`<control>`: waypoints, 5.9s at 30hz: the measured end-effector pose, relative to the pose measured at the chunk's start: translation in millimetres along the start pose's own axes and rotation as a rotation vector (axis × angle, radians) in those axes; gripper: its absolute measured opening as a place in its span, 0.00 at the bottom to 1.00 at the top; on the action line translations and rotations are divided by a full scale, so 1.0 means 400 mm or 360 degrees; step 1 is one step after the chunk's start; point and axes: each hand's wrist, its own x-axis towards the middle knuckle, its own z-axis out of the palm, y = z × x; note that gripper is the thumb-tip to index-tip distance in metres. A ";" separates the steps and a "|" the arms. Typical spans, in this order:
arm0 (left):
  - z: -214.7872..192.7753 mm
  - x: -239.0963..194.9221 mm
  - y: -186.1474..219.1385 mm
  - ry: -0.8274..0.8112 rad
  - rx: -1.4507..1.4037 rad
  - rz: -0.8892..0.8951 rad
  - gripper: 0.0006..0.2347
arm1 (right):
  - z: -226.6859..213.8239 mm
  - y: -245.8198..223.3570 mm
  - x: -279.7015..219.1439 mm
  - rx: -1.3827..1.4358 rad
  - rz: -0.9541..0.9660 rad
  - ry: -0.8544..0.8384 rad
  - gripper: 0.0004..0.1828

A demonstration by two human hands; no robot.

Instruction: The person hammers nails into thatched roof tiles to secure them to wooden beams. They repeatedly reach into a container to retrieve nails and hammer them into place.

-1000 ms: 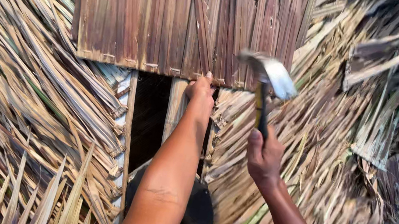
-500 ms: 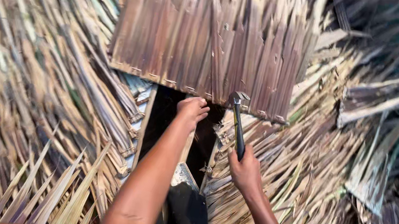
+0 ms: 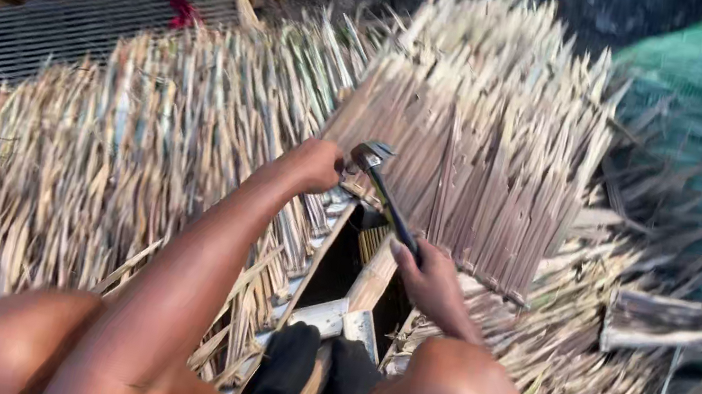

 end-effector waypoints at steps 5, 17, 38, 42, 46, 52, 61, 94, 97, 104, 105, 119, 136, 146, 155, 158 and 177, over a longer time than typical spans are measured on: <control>-0.392 -0.440 0.179 0.0172 0.0228 -0.0061 0.11 | -0.203 -0.360 -0.099 -0.0785 -0.0614 -0.0159 0.24; -0.108 -1.707 0.028 0.0232 -0.1002 -0.0843 0.08 | 0.115 -0.885 -0.557 -0.0719 -0.0671 -0.0978 0.15; 0.373 -1.738 -0.033 0.1144 0.0442 -0.0825 0.14 | 0.572 -0.823 -0.864 -0.0862 -0.0944 -0.1619 0.16; 0.389 -1.797 0.048 0.1212 -0.0211 -0.1200 0.09 | 0.566 -0.798 -0.875 -0.0896 -0.0860 -0.1739 0.17; 0.318 -1.809 0.080 0.1373 -0.0474 -0.1092 0.06 | 0.551 -0.798 -0.892 -0.0895 -0.0760 -0.1869 0.17; 0.240 -1.808 0.086 0.1032 -0.0843 -0.1176 0.08 | 0.487 -0.832 -0.904 -0.0782 -0.1260 -0.1983 0.19; 0.233 -1.798 0.101 0.1014 -0.0870 -0.1252 0.09 | 0.471 -0.870 -0.932 -0.1047 -0.1032 -0.2004 0.20; 0.178 -0.239 -0.381 0.0596 -0.0732 0.0145 0.08 | 0.073 -0.464 0.038 -0.0225 0.0513 -0.0009 0.27; 0.339 -0.075 -0.377 0.0125 -0.0961 -0.0471 0.08 | 0.238 -0.175 0.150 -0.0068 0.0508 0.0171 0.21; 0.615 0.152 -0.397 0.0549 -0.0660 -0.0188 0.06 | 0.509 0.262 0.185 0.0041 0.0714 0.0261 0.20; 0.629 0.162 -0.403 0.0605 -0.0566 -0.0062 0.04 | 0.515 0.277 0.189 0.0300 0.0963 0.0200 0.20; 0.709 0.162 -0.422 0.0528 -0.0548 -0.0025 0.04 | 0.500 0.136 0.153 0.0051 0.0447 0.0435 0.21; 0.684 0.221 -0.426 0.0465 -0.0574 -0.0025 0.04 | 0.474 0.151 0.206 -0.0269 0.0602 0.0333 0.22; 0.717 0.224 -0.454 0.1080 -0.1694 -0.1240 0.09 | 0.488 0.253 0.150 -0.0261 0.0731 0.0201 0.24; 0.787 0.341 -0.551 0.1275 -0.2295 -0.1521 0.13 | 0.477 0.284 0.162 -0.0144 0.0829 0.0058 0.25; 0.819 0.358 -0.607 0.1218 -0.2417 -0.1441 0.10 | 0.471 0.246 0.164 -0.0213 0.0885 0.0062 0.25; 0.814 0.423 -0.558 0.1593 -0.2325 -0.2134 0.06 | 0.471 0.176 0.240 -0.0204 0.0488 0.0293 0.22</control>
